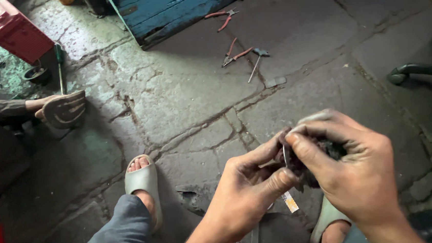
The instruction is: The person cleans various metal rings and mechanical components using a cloth while sitting on the floor.
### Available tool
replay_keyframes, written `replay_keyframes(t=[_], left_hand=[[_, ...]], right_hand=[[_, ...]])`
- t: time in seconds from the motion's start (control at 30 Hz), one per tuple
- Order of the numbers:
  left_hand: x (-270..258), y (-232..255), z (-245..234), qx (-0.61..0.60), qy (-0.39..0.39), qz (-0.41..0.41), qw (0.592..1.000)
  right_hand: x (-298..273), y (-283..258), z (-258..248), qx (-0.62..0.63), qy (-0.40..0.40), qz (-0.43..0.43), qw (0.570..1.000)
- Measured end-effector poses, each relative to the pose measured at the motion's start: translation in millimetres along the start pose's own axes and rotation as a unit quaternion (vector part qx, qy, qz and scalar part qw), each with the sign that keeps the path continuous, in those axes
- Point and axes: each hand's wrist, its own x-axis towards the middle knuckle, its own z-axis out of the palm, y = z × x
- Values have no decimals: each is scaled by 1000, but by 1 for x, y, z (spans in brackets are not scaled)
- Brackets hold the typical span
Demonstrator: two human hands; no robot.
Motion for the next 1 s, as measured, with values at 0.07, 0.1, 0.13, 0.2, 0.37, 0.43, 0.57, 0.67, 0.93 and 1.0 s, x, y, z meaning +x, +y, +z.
replay_keyframes(t=[0.07,0.1,0.13,0.2,0.37,0.43,0.57,0.67,0.93,1.0], left_hand=[[-1,1,0,8,-10,4,1000],[-1,2,0,7,-10,3,1000],[-1,3,0,4,14,-10,1000],[0,7,-1,3,39,-22,999],[-2,6,-5,52,-18,20,998],[-3,4,-4,49,-28,33,998],[-2,8,-3,39,-6,14,999],[-4,7,-3,75,-8,8,997],[0,1,-8,55,-17,27,998],[-2,3,-8,88,-21,35,995]], right_hand=[[0,-1,2,5,-2,0,1000],[0,-1,1,12,-7,-1,1000],[2,-1,-2,11,-7,0,1000],[8,-1,-11,26,-124,3,992],[3,5,-3,0,-48,41,998],[3,7,-3,-25,-1,58,998],[4,5,-14,22,-74,51,996],[0,4,-8,16,-63,40,997],[1,5,-9,66,-118,46,990],[-2,5,-2,-11,-12,41,999]])
